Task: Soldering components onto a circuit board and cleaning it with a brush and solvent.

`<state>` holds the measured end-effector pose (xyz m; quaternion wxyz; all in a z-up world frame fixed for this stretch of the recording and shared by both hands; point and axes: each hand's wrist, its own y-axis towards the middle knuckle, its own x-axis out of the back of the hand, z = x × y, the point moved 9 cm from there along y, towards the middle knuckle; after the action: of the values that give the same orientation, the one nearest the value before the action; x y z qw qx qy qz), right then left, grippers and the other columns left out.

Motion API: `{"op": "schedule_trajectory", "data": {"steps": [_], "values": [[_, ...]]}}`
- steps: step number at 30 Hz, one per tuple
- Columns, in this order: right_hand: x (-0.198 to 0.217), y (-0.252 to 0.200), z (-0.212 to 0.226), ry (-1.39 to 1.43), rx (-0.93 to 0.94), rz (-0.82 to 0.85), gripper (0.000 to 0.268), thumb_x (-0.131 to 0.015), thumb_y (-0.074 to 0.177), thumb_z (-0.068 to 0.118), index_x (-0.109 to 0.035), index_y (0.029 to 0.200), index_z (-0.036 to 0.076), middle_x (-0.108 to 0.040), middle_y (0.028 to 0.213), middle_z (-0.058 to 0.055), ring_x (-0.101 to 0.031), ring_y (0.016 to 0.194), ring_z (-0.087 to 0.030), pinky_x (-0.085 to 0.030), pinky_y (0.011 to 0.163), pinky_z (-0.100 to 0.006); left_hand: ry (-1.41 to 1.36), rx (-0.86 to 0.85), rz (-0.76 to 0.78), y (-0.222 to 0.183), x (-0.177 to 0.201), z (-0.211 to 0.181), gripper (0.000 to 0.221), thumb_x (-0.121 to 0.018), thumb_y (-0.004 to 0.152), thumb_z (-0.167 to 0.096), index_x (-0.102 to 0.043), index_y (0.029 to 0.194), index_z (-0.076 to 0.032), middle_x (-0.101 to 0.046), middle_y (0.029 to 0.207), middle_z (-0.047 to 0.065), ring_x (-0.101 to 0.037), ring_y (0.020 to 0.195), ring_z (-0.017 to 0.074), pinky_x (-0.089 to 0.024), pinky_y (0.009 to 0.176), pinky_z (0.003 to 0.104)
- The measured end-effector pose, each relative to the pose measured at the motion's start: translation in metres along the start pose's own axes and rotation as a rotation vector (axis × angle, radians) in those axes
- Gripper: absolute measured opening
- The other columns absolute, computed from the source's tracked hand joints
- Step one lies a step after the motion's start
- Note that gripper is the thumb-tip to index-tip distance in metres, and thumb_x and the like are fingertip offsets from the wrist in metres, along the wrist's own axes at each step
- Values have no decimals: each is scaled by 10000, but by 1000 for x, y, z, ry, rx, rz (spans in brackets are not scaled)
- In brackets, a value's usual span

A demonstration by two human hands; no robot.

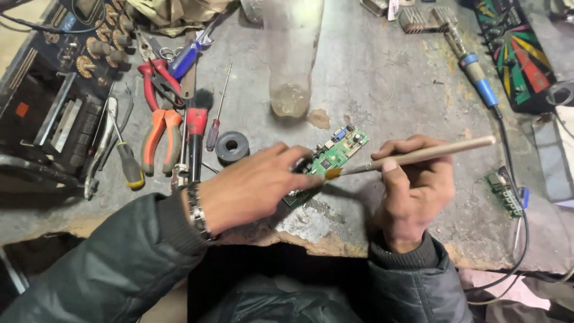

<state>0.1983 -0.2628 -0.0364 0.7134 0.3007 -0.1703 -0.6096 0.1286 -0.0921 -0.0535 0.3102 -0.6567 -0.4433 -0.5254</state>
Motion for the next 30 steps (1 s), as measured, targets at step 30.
{"op": "schedule_trajectory", "data": {"steps": [30], "values": [[-25,-8,14,-143,18,343,212,-613,936,127,-492,1048,-6,-617,855,-176,-714,777,-278,-630,689,-330,-355,-46,-331,-5,14,5,357,-666,926,-91,-640,1269,3,-533,1269,180,-545,1153,338,-497,973,445]]}}
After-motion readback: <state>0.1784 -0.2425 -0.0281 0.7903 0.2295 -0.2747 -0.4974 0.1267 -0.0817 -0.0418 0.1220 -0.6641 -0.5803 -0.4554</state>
